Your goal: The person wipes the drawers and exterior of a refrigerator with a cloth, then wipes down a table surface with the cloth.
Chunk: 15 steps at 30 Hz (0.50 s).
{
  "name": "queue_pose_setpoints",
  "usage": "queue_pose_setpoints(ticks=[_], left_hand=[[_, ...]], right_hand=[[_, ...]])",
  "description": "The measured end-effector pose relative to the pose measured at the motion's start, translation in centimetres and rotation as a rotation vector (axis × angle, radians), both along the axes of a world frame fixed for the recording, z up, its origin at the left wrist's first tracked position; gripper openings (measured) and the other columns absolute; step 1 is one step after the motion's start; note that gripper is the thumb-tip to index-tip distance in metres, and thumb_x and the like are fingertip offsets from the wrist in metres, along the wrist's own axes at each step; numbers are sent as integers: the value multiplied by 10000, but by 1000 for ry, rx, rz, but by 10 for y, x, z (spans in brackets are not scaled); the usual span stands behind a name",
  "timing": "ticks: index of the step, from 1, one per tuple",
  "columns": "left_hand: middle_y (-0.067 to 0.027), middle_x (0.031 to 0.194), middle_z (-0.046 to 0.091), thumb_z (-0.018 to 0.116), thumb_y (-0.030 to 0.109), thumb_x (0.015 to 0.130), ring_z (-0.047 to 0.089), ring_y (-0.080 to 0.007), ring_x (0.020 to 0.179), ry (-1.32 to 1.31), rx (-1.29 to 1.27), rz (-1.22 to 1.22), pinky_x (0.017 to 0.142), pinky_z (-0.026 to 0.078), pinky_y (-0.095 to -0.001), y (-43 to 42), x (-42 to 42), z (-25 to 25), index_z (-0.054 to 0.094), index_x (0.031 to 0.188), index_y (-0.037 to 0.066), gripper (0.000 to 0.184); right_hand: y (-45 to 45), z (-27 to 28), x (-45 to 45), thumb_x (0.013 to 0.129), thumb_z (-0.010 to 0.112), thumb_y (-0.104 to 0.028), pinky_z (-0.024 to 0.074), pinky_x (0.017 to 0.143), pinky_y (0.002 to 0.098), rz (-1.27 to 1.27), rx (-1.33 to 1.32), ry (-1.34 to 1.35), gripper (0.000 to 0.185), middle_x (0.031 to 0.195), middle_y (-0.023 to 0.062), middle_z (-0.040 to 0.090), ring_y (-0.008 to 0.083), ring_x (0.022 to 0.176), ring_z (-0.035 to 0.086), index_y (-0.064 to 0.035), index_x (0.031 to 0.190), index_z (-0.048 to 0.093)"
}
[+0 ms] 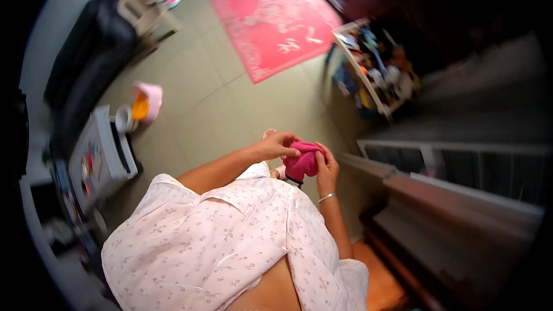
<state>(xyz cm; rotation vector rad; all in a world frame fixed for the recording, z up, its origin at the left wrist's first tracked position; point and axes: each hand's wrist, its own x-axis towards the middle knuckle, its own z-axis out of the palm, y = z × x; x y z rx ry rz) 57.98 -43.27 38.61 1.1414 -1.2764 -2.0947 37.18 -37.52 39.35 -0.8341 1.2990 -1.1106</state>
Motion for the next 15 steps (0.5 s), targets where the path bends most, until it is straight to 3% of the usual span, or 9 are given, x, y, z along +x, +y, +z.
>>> queue_pose_setpoints(ticks=[3,4,5,7,8,9,11,12,15], left_hand=[[-73,943,700,759,170,849,661,-131,769,-77,-62,148,610,542,-271,20,41,9,639,1132,-15,358],[-82,873,698,763,203,826,661,-125,722,-190,-79,155,569,528,-282,24,54,10,676,1038,-19,319],[-115,706,684,755,249,804,637,-186,500,-235,-149,239,502,521,-313,31,66,21,692,928,-20,303],[-161,793,695,751,369,789,682,-249,641,-417,-202,269,616,544,-360,40,95,39,712,894,-7,392],[-189,899,688,736,478,767,679,-316,840,-606,-519,415,762,532,-394,46,102,20,721,889,-3,496],[-198,979,674,733,515,757,636,-344,986,-643,-496,455,862,497,-427,48,114,15,724,933,7,538],[-186,862,641,760,486,758,634,-323,842,-637,-611,689,763,500,-419,56,139,9,671,842,0,502],[-185,796,646,760,476,763,640,-329,770,-584,-453,693,719,498,-415,65,160,39,645,817,-4,496],[-175,745,646,772,449,765,638,-293,702,-625,-458,820,678,493,-396,91,211,51,636,822,-5,477]], right_hand=[[-21,7,31,981,588,-97,492,896,244,218,-84,90,296,1164,54,674,110,1027,612,-19,1259,654],[-30,4,41,975,591,-76,491,897,245,268,-109,137,309,1180,55,671,109,1034,612,-19,1273,647],[-38,3,52,969,594,-56,490,897,245,313,-142,182,324,1196,57,668,109,1041,611,-19,1288,641],[-52,9,81,957,609,-31,495,862,244,427,-200,198,310,1149,56,683,105,998,616,-29,1263,658],[-60,9,92,957,611,-31,496,841,244,509,-261,289,298,1114,54,689,104,971,616,-37,1251,665],[-67,9,105,958,613,-31,496,820,243,586,-327,378,286,1078,52,695,103,943,616,-46,1238,672],[-75,19,140,945,626,-28,495,756,258,713,-506,428,258,1003,64,689,126,871,623,-61,1194,684],[-78,21,159,926,641,-30,492,728,268,777,-533,466,267,972,69,681,138,837,621,-61,1189,682],[-77,29,220,889,671,-40,485,679,291,984,-617,521,282,912,80,662,163,765,610,-56,1171,678]])
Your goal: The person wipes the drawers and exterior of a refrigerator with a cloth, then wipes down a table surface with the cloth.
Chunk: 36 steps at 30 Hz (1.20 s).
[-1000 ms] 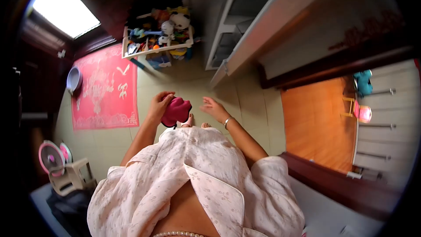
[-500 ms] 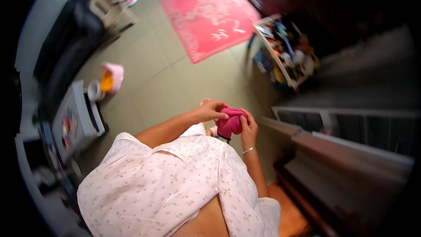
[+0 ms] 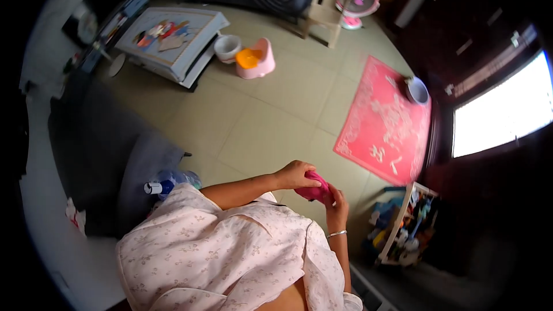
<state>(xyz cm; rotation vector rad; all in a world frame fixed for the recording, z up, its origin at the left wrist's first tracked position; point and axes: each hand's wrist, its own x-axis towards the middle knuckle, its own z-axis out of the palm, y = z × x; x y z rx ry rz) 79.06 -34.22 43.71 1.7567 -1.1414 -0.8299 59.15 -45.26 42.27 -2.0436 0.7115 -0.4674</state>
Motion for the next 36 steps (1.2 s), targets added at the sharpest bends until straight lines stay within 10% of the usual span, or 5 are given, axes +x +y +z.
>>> queue_pose_setpoints(ticks=[10,20,23,36], left_hand=[[-154,780,682,791,423,771,653,-241,706,8,-109,371,675,509,-364,114,136,1,675,884,8,445],[-35,814,617,808,368,810,586,-178,690,-143,-95,710,654,491,-319,170,179,-24,667,953,-1,419],[15,828,588,777,310,867,534,-57,671,571,-75,751,582,446,-224,164,192,6,628,1036,42,351],[-53,893,672,774,409,834,612,-129,834,520,-170,1315,758,502,-282,132,260,-10,686,1010,22,435]], right_hand=[[14,17,201,823,712,-86,520,723,335,503,-133,-74,262,934,99,704,214,781,670,-12,1071,675],[25,32,319,964,614,-98,463,653,252,601,520,18,112,798,-13,609,88,746,546,-9,1031,607],[16,21,356,972,611,-141,460,723,234,667,610,-17,138,875,2,613,69,812,534,-13,1024,614],[8,22,516,965,624,-157,481,696,237,905,643,196,158,864,23,637,83,780,564,-10,1021,634]])
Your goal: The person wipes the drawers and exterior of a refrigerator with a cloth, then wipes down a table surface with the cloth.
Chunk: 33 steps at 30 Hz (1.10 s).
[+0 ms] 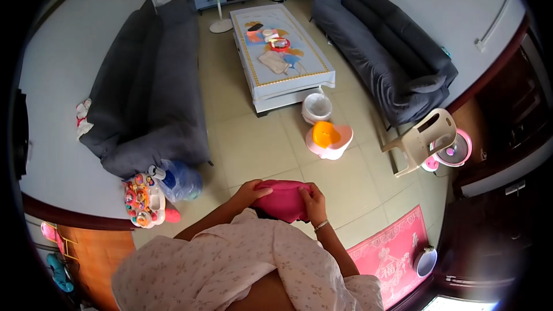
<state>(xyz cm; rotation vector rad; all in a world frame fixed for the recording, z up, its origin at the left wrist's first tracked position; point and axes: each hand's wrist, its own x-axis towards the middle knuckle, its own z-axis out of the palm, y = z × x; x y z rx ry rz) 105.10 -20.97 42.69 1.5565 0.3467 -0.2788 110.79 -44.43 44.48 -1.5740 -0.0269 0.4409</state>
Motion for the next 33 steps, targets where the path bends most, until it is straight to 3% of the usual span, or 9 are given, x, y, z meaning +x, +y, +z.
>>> queue_pose_setpoints(ticks=[6,8,11,18,20,23,26,28,33], left_hand=[[-74,999,686,743,282,884,643,-157,887,88,-125,110,807,517,-296,41,37,6,655,1116,-11,384],[-75,998,692,735,263,892,648,-154,892,110,-218,195,809,518,-292,57,59,5,659,1106,-11,356],[-71,971,698,705,251,916,655,-147,848,67,-286,180,787,521,-281,80,101,-8,662,1099,-4,317],[-69,933,698,642,271,957,639,-126,813,52,-143,18,761,503,-260,61,201,-2,689,1041,-33,319],[-59,916,692,627,257,968,631,-120,813,22,-213,-26,763,498,-257,36,225,-4,690,1036,-30,301],[-53,921,688,608,241,980,625,-115,812,27,-223,-83,764,497,-258,-15,258,-19,678,1054,-32,292],[-50,934,685,605,235,982,622,-111,813,-4,-246,-206,768,496,-256,-75,294,-10,664,1072,-25,282],[-69,979,686,608,228,974,639,-129,872,-58,-198,-285,798,496,-257,-115,325,-22,654,1089,-27,283],[-72,1023,689,610,215,971,663,-145,893,109,-404,-222,821,521,-275,-236,374,-9,637,1143,-10,284]], right_hand=[[43,-31,56,950,651,-200,494,705,261,95,-88,-111,197,829,30,647,97,762,568,-17,1025,643],[62,-29,77,927,671,-247,509,690,328,132,-174,-226,245,787,132,661,193,709,615,-18,1010,647],[87,-24,100,933,656,-279,512,680,367,102,-164,-246,264,783,185,658,274,696,636,-27,1010,644],[78,0,142,956,606,-339,501,687,456,56,-427,-209,306,800,234,662,408,760,647,-38,999,638],[54,0,154,967,594,-339,497,696,451,-15,-427,-192,319,812,245,657,409,767,641,-23,977,637],[7,-9,176,992,576,-315,494,706,344,-238,-298,-113,322,794,180,677,240,705,632,-9,1014,676],[-50,-29,201,996,571,-334,494,713,328,-293,-171,-33,345,814,171,691,222,727,639,-11,1001,691],[-92,-5,223,1001,566,-323,495,762,350,-267,-348,-5,354,836,214,676,251,782,646,18,992,661],[-219,-24,272,970,627,-289,518,710,321,-358,-274,-58,287,815,139,685,181,767,644,-16,1055,652]])
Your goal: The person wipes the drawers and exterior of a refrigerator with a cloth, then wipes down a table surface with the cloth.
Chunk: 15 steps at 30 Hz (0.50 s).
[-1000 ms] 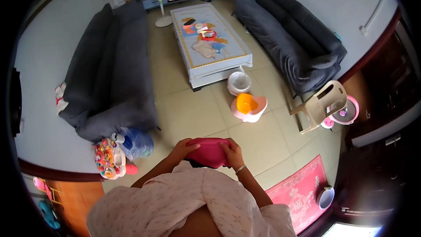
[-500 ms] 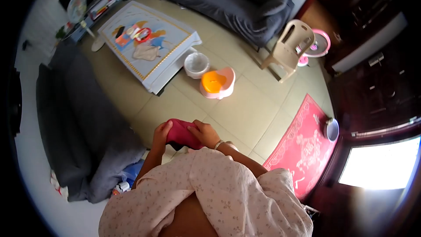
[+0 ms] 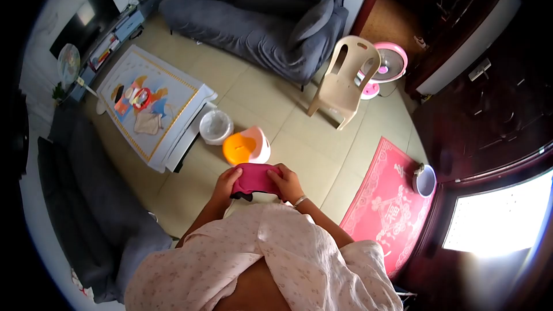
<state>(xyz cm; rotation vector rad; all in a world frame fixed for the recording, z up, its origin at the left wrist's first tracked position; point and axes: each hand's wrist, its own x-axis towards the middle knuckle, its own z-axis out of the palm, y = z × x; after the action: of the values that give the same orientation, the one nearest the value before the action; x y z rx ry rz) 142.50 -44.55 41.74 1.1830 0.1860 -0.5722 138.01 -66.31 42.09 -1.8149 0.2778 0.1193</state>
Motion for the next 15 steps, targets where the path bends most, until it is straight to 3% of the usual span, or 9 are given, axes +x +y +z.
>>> queue_pose_setpoints(ticks=[1,4,9,11,12,15], left_hand=[[-70,1031,690,609,214,972,666,-144,894,11,-22,-23,824,524,-276,-22,10,5,635,1151,-7,285],[-53,1020,688,610,222,975,661,-126,877,-4,-52,-51,806,523,-268,-67,40,12,639,1149,5,280],[-46,993,685,618,210,967,657,-119,863,61,-74,-7,791,523,-264,-96,87,9,648,1134,13,260],[-43,984,682,628,206,957,652,-119,853,44,-69,25,785,520,-261,-107,107,9,651,1121,3,262],[-40,975,679,639,202,947,647,-119,843,24,-67,40,779,516,-257,-113,117,9,655,1108,-6,263],[-56,1027,687,654,195,935,659,-142,889,16,-100,1,802,528,-277,-135,152,16,653,1145,-11,295]], right_hand=[[-22,3,9,970,627,-289,518,710,321,4,2,-7,287,815,139,685,181,767,644,-16,1055,652],[-79,3,33,948,666,-202,504,691,249,119,199,78,254,895,16,657,94,775,599,-25,1125,626],[-122,-10,73,936,672,-161,503,707,245,244,397,156,314,902,12,647,89,783,603,-12,1200,590],[-127,-15,91,918,681,-146,504,710,259,284,371,149,314,907,17,657,96,777,602,-14,1192,605],[-135,-35,101,904,692,-148,509,716,280,331,123,123,281,915,47,675,115,767,606,-23,1150,635],[-149,-47,140,907,695,-168,507,716,289,382,-89,100,233,908,75,676,124,773,597,-32,1094,666]])
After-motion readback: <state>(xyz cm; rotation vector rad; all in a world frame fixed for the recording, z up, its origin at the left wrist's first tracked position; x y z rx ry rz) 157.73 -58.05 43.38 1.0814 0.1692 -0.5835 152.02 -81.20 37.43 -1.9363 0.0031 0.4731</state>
